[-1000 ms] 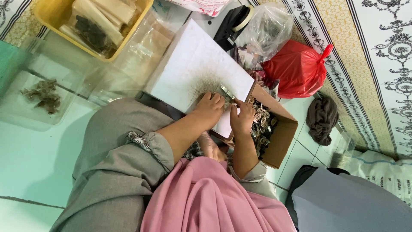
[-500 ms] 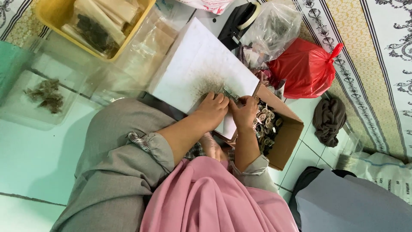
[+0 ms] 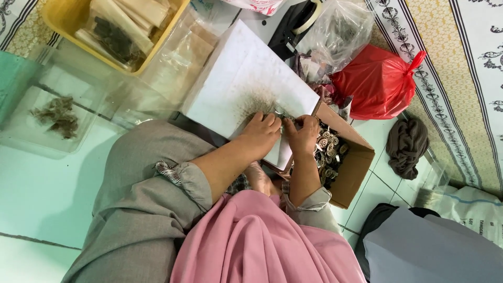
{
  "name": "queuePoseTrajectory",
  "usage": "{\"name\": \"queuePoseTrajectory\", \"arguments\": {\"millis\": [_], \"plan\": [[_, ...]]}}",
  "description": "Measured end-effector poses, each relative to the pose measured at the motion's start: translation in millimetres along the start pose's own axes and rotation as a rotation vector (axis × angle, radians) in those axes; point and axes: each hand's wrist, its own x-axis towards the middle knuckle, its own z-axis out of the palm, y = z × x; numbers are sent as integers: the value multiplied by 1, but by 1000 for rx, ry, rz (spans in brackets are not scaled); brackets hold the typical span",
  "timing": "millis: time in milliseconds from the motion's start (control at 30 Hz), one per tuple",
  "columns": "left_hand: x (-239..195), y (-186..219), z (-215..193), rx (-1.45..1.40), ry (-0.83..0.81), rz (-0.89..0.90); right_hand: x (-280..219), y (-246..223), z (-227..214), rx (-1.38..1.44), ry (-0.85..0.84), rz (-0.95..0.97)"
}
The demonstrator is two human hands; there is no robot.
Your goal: The person picks up metal parts from a large box, places them onto a white surface to group them, and then puts a group of the parts into a small plastic bag.
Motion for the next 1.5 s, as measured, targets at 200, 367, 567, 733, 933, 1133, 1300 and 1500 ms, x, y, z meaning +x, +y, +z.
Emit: {"name": "queuePoseTrajectory", "arguments": {"millis": [200,367,567,733,933,1133,1300,1500], "plan": [[-14,10,30,-265,33,85,1,11,6,17,3,-45],[-21,23,42,-268,66,76,0,11,4,44,3,-52],[-10,10,20,-81,58,30,0,18,6,74,-10,-38],[-18,21,42,-365,78,64,0,18,0,45,-43,-65],[-12,18,33,-97,40,-1,1,16,0,31,-54,-72],[-8,17,30,-197,74,-41,1,21,0,72,-48,-108],[-17,24,49,-387,120,44,0,17,-3,77,-66,-93],[-39,48,77,-681,-118,133,2,13,5,9,-31,-33]]}}
